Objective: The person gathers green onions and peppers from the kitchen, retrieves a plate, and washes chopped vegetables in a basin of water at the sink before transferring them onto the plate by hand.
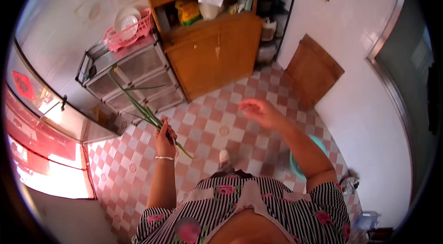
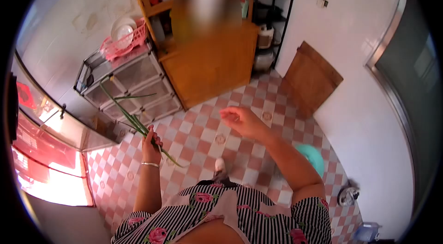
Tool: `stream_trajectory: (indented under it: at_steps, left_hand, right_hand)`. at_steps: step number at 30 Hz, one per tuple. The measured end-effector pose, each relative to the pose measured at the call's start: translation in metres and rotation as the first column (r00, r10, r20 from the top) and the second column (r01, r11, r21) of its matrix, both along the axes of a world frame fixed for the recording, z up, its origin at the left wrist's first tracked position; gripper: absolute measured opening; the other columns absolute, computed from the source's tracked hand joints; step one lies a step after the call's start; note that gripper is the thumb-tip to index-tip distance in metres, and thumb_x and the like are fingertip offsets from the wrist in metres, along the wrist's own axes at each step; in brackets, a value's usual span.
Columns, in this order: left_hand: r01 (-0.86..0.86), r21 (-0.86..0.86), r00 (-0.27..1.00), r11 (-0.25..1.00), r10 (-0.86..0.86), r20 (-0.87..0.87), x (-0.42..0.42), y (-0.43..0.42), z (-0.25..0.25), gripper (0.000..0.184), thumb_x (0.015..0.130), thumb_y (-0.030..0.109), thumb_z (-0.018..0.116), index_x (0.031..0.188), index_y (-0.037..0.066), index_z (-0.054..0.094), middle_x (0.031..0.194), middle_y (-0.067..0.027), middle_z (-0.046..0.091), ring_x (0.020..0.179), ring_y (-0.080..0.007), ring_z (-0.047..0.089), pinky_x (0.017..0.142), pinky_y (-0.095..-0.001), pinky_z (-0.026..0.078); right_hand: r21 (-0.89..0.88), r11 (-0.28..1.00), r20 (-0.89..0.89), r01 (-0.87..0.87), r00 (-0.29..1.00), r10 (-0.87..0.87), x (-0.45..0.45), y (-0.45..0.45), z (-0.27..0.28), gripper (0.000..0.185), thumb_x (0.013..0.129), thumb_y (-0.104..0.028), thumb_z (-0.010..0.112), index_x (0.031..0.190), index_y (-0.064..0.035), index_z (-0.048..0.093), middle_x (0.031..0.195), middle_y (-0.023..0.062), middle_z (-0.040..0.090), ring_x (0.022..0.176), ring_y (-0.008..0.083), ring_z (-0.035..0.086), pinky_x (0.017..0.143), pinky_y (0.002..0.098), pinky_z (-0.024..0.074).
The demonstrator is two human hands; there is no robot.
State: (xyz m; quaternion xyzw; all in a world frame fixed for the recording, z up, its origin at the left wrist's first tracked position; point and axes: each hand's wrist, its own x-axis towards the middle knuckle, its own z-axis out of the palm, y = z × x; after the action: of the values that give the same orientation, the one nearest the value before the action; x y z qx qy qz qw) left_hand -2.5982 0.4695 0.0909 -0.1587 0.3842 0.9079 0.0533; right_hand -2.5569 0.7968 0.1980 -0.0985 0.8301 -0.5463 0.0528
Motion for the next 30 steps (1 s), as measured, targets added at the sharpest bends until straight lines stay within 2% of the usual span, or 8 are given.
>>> stream_trajectory:
  at_steps: [4, 15, 17, 19, 22, 25, 29, 30]
  left_hand:
    - [0.037, 0.07, 0.999, 0.997, -0.035, -0.021, -0.1, 0.041, 0.012, 0.018, 0.084, 0.014, 0.057, 0.102, 0.01, 0.055, 0.063, 0.0039, 0.042, 0.051, -0.007, 0.038, 0.047, -0.0224, 0.03]
    - [0.276, 0.158, 0.96, 0.948, -0.263, -0.101, -0.341, 0.2, 0.122, 0.02, 0.086, 0.022, 0.056, 0.105, 0.015, 0.054, 0.065, 0.0065, 0.037, 0.052, -0.0062, 0.036, 0.051, -0.0222, 0.032]
    - [0.265, 0.214, 0.963, 0.94, -0.247, -0.106, -0.38, 0.224, 0.131, 0.02, 0.086, 0.022, 0.057, 0.104, 0.016, 0.055, 0.066, 0.0067, 0.039, 0.052, -0.0061, 0.036, 0.051, -0.0219, 0.032]
    - [0.247, 0.251, 0.969, 0.936, -0.232, -0.09, -0.412, 0.248, 0.137, 0.019, 0.085, 0.023, 0.058, 0.102, 0.017, 0.055, 0.066, 0.0067, 0.04, 0.052, -0.006, 0.037, 0.051, -0.0219, 0.033]
    - [0.187, 0.264, 0.982, 0.946, -0.174, -0.073, -0.481, 0.292, 0.14, 0.016, 0.083, 0.023, 0.06, 0.097, 0.019, 0.055, 0.065, 0.0068, 0.042, 0.052, -0.0061, 0.038, 0.049, -0.0221, 0.033]
    - [0.109, 0.33, 0.992, 0.938, -0.123, 0.022, -0.538, 0.338, 0.138, 0.016, 0.082, 0.021, 0.061, 0.098, 0.018, 0.055, 0.067, 0.0067, 0.045, 0.049, -0.0062, 0.037, 0.047, -0.0222, 0.033]
    - [0.063, 0.292, 0.998, 0.954, -0.063, -0.012, -0.597, 0.386, 0.145, 0.019, 0.082, 0.02, 0.061, 0.099, 0.016, 0.055, 0.08, 0.0031, 0.057, 0.048, -0.0062, 0.039, 0.047, -0.0224, 0.034]
    - [0.042, 0.282, 0.999, 0.959, -0.046, 0.009, -0.608, 0.395, 0.148, 0.021, 0.082, 0.019, 0.061, 0.102, 0.014, 0.055, 0.085, 0.0004, 0.059, 0.049, -0.0064, 0.04, 0.048, -0.0234, 0.036]
  right_hand:
    - [0.175, 0.984, 0.007, 0.046, 0.999, -0.048, -0.091, 0.032, 0.036, 0.031, 0.085, -0.021, 0.059, 0.11, -0.0042, 0.056, 0.096, 0.0047, 0.061, 0.08, 0.0117, 0.056, 0.071, 0.0251, 0.0462]
    - [0.172, 0.975, -0.216, 0.143, 0.971, -0.104, -0.375, 0.142, 0.13, 0.031, 0.084, -0.022, 0.06, 0.108, -0.002, 0.056, 0.09, 0.0044, 0.062, 0.08, 0.0094, 0.057, 0.07, 0.0252, 0.0466]
    - [0.346, 0.927, -0.321, 0.147, 0.946, -0.03, -0.434, 0.157, 0.152, 0.029, 0.086, -0.017, 0.057, 0.111, -0.0024, 0.054, 0.094, 0.0044, 0.061, 0.078, 0.0098, 0.057, 0.07, 0.0247, 0.0464]
    - [0.434, 0.873, -0.458, 0.221, 0.889, 0.002, -0.487, 0.163, 0.177, 0.033, 0.082, -0.024, 0.061, 0.108, -0.0038, 0.057, 0.093, 0.0073, 0.063, 0.081, 0.0151, 0.06, 0.071, 0.0281, 0.0471]
    - [0.496, 0.821, -0.565, 0.283, 0.823, 0.058, -0.583, 0.18, 0.199, 0.035, 0.08, -0.029, 0.061, 0.108, -0.0098, 0.058, 0.097, 0.0054, 0.063, 0.084, 0.019, 0.06, 0.072, 0.0325, 0.0478]
    - [0.562, 0.74, -0.701, 0.369, 0.688, 0.189, -0.665, 0.187, 0.217, 0.034, 0.08, -0.025, 0.061, 0.11, -0.0084, 0.057, 0.096, 0.0072, 0.062, 0.079, 0.0178, 0.06, 0.069, 0.032, 0.0471]
    - [0.465, 0.664, -0.871, 0.585, 0.436, 0.226, -0.753, 0.19, 0.221, 0.034, 0.076, -0.035, 0.062, 0.102, -0.0125, 0.06, 0.087, 0.0046, 0.059, 0.078, 0.0223, 0.06, 0.068, 0.0342, 0.0476]
    - [0.452, 0.66, -0.871, 0.601, 0.456, 0.182, -0.765, 0.188, 0.224, 0.033, 0.076, -0.035, 0.063, 0.1, -0.013, 0.061, 0.09, 0.0042, 0.059, 0.081, 0.023, 0.059, 0.07, 0.0352, 0.0475]
